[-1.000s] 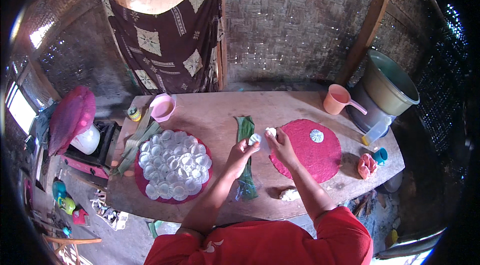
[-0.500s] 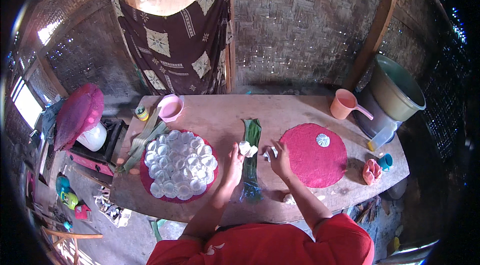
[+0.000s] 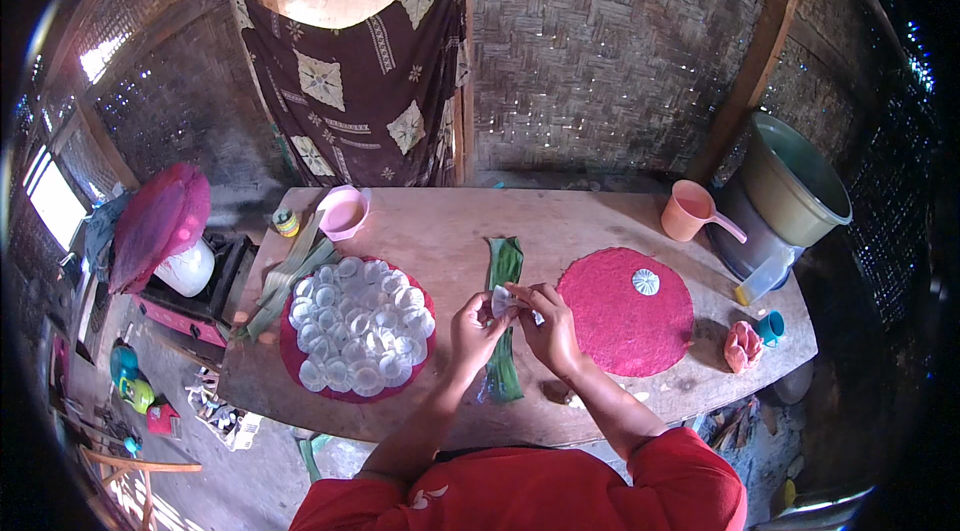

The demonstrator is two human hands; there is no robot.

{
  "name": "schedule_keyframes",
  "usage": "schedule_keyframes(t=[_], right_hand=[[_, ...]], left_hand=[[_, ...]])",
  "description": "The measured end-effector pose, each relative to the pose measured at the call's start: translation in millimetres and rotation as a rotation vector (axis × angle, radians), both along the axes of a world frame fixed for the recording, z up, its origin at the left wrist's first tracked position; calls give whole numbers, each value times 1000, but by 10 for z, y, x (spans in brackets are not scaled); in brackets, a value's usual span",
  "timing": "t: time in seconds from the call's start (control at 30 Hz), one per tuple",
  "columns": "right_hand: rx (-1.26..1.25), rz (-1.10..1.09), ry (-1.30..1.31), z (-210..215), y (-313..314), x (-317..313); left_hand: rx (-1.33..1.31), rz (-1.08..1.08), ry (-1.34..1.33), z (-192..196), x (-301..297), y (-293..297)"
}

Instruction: The person repeatedly rolls small pieces of white dough between their palms, places them on a green leaf, and uses a small plastic mold to press and shape them into flower-like forms. The shaped pieces are then placed on a pink mat. The process is repeated continuously throughout the clip.

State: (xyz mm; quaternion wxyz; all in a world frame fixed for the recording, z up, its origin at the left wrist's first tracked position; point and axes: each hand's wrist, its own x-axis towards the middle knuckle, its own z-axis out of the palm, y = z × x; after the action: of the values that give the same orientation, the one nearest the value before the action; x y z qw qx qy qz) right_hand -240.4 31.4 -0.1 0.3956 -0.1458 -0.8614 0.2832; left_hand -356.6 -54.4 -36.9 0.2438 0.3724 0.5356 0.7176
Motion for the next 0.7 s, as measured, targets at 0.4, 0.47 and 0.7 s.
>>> schedule_keyframes(t=[0.4, 0.47, 0.7], right_hand=[[-115, 112, -245, 296, 224, 44], [-244, 168, -367, 197, 316, 51], [-600, 400, -610, -30, 552, 45]], left_hand=[[-19, -18, 294, 166, 64, -174], [-7, -197, 48, 8, 58, -115], [-263, -331, -439, -446, -18, -99]])
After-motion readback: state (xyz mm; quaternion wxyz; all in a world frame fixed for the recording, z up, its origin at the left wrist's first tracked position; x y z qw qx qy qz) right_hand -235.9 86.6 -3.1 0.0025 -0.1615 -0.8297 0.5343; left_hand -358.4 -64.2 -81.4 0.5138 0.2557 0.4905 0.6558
